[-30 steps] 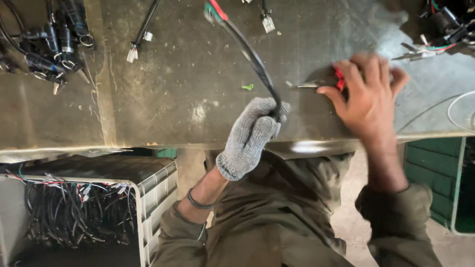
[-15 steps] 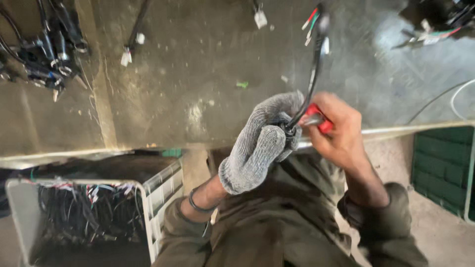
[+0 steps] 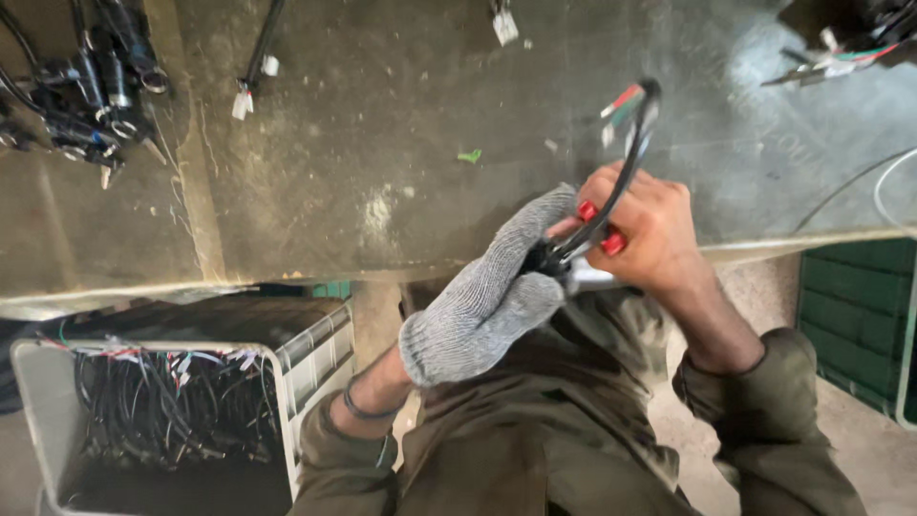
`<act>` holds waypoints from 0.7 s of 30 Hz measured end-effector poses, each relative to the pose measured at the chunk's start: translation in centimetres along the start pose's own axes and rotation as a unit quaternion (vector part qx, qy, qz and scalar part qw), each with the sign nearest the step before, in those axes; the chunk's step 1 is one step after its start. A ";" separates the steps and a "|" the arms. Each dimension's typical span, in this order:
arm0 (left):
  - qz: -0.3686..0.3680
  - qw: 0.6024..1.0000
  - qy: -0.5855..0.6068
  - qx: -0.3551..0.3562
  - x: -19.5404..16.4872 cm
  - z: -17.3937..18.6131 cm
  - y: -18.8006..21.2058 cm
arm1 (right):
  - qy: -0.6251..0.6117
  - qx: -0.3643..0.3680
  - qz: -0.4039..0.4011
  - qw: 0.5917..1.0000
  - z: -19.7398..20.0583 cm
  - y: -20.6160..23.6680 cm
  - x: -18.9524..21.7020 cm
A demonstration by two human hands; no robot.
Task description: The person repeatedly strips the outer insulation from black wires using red-handled pliers, then pulls out the inner conductors. The person handles multiple wires one at a time, placing finished pieces on the table.
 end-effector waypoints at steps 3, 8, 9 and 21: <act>-0.060 0.985 -0.153 -0.049 -0.3 0.4 0.1 | -0.051 0.003 0.030 0.998 0.5 0.2 0.6; -0.127 0.952 -0.239 -0.142 -0.2 0.4 0.4 | 0.002 0.037 -0.048 0.998 -0.4 0.9 0.5; -0.110 0.952 -0.243 -0.152 0.2 0.4 0.5 | 0.018 0.036 -0.061 0.997 -0.4 1.1 0.6; -0.139 0.862 -0.468 -0.136 1.0 -0.6 0.7 | 0.071 0.017 -0.128 0.989 0.2 3.1 0.8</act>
Point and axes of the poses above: each hand's wrist, its own y-axis away from the middle knuckle, its own z-axis out of the back of the hand, x = y × z, the point moved 8 cm from there along -y, towards the middle knuckle, and after that the axes turned 4 degrees about -z, right-handed, at the moved point
